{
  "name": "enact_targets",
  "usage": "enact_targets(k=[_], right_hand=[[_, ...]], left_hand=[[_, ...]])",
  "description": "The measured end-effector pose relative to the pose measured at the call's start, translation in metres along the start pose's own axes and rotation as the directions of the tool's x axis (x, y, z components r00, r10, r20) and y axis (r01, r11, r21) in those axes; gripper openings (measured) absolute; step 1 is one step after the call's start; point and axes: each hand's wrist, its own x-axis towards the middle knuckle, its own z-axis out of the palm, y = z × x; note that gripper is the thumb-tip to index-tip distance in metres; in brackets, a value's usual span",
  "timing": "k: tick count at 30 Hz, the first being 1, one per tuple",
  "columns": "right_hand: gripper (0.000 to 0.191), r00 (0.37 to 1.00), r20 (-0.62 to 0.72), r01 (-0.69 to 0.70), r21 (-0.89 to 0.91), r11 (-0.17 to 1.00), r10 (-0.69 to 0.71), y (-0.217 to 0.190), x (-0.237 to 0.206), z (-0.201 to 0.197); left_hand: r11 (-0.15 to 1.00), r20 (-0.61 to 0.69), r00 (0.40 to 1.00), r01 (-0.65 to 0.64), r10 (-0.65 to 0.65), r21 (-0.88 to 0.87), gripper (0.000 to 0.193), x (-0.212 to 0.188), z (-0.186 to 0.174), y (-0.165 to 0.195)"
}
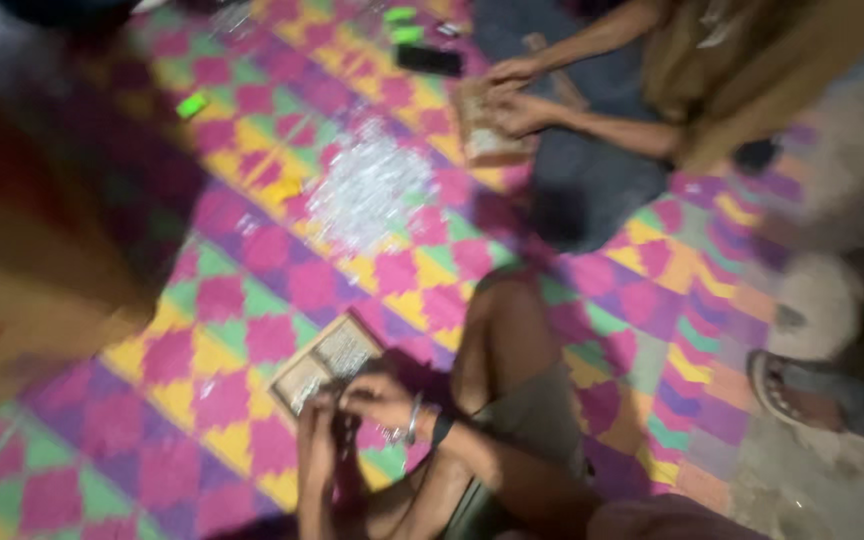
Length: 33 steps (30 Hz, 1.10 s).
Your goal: The person sits on a colorful mat and sorts small metallic fasteners by hand from a wooden tray. They pick up individual pieces, separate them, and place them into different sections of the tray.
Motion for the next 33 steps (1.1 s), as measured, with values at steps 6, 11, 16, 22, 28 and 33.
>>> enact_targets(k=[6, 11, 16, 22, 28, 33], right_hand=[[0.012, 0.981, 0.103, -0.193, 0.353, 0.915, 0.167, -0.012, -0.008, 0.0], [0.012, 0.95, 0.22, -0.311, 0.596, 0.74, 0.222, -0.027, -0.012, -0.003], [0.016, 0.96, 0.147, -0.276, 0.352, 0.894, 0.239, -0.031, -0.013, -0.003], [0.012, 0.983, 0.053, -0.182, 0.36, 0.915, 0.175, -0.004, 0.001, 0.01], [0.009, 0.986, 0.107, -0.16, 0.463, 0.872, 0.124, -0.01, 0.002, 0.016], [0.012, 0.978, 0.139, -0.203, 0.436, 0.877, 0.158, -0.038, 0.008, 0.018]], left_hand=[[0.98, -0.064, 0.984, 0.16, -0.168, -0.118, 0.025, -0.01, 0.012, 0.016], [0.982, -0.04, 0.993, 0.101, -0.109, -0.16, 0.029, -0.016, 0.017, 0.024], [0.983, 0.031, 0.996, 0.085, -0.081, -0.162, 0.027, -0.017, 0.016, 0.029], [0.933, 0.035, 0.992, 0.123, -0.118, -0.338, 0.02, -0.01, 0.009, 0.007], [0.906, -0.025, 0.995, 0.076, -0.095, -0.417, 0.028, -0.005, -0.003, -0.009], [0.86, -0.052, 0.997, 0.03, -0.065, -0.51, 0.039, 0.004, -0.011, -0.004]])
